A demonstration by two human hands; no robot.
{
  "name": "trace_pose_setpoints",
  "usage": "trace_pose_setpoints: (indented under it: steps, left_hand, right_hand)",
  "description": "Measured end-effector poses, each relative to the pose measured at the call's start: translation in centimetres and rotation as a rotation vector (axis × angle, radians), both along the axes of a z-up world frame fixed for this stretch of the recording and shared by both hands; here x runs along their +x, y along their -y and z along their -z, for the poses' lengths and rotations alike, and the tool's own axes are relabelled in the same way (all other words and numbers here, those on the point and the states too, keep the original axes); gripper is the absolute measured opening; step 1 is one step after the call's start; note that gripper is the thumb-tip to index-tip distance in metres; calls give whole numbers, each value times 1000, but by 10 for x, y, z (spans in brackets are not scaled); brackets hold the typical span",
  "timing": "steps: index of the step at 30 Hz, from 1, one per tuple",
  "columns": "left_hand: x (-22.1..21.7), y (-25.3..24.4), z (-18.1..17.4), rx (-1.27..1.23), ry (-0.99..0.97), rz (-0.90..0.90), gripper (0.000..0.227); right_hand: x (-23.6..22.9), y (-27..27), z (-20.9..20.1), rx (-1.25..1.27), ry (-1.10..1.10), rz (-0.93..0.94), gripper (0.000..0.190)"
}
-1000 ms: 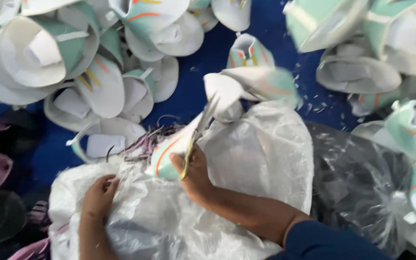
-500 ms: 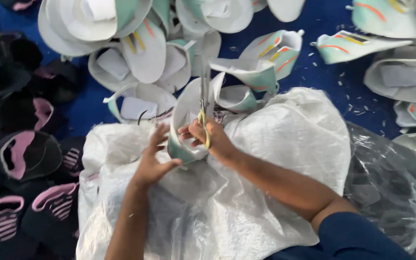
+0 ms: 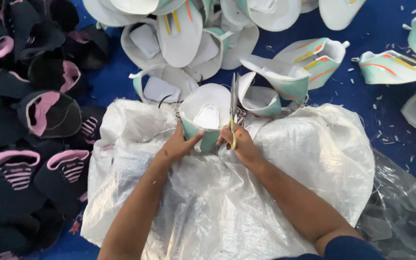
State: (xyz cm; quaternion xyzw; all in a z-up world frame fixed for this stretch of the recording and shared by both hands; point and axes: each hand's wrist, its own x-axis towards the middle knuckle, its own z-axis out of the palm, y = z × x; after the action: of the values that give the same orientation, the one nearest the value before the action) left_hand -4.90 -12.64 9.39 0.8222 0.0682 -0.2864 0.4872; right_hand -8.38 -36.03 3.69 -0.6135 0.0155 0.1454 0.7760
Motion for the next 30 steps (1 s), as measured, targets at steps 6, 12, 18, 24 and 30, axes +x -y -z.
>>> trace_pose_setpoints:
  steps: [6,12,18,24,30]
  left_hand:
    - [55,-46,318,124,739,-168,119]
    - [19,16,40,-1011,309,-697,61]
    - [32,9,-20,-1122,415,-696,47]
    - [50,10,-12,-1167,407,-782,43]
    - [44,13,-41,-1145,387,-734,54]
  right_hand:
    - [10,-14,26,45,57,-49,21]
    - [-4,-14,38,18,56,-24,17]
    - [-30,-23,29,144,50,-100,67]
    - [-57,-41,29,344,-69,-92,82]
    - [-48,-37,39,179,-367,-76,74]
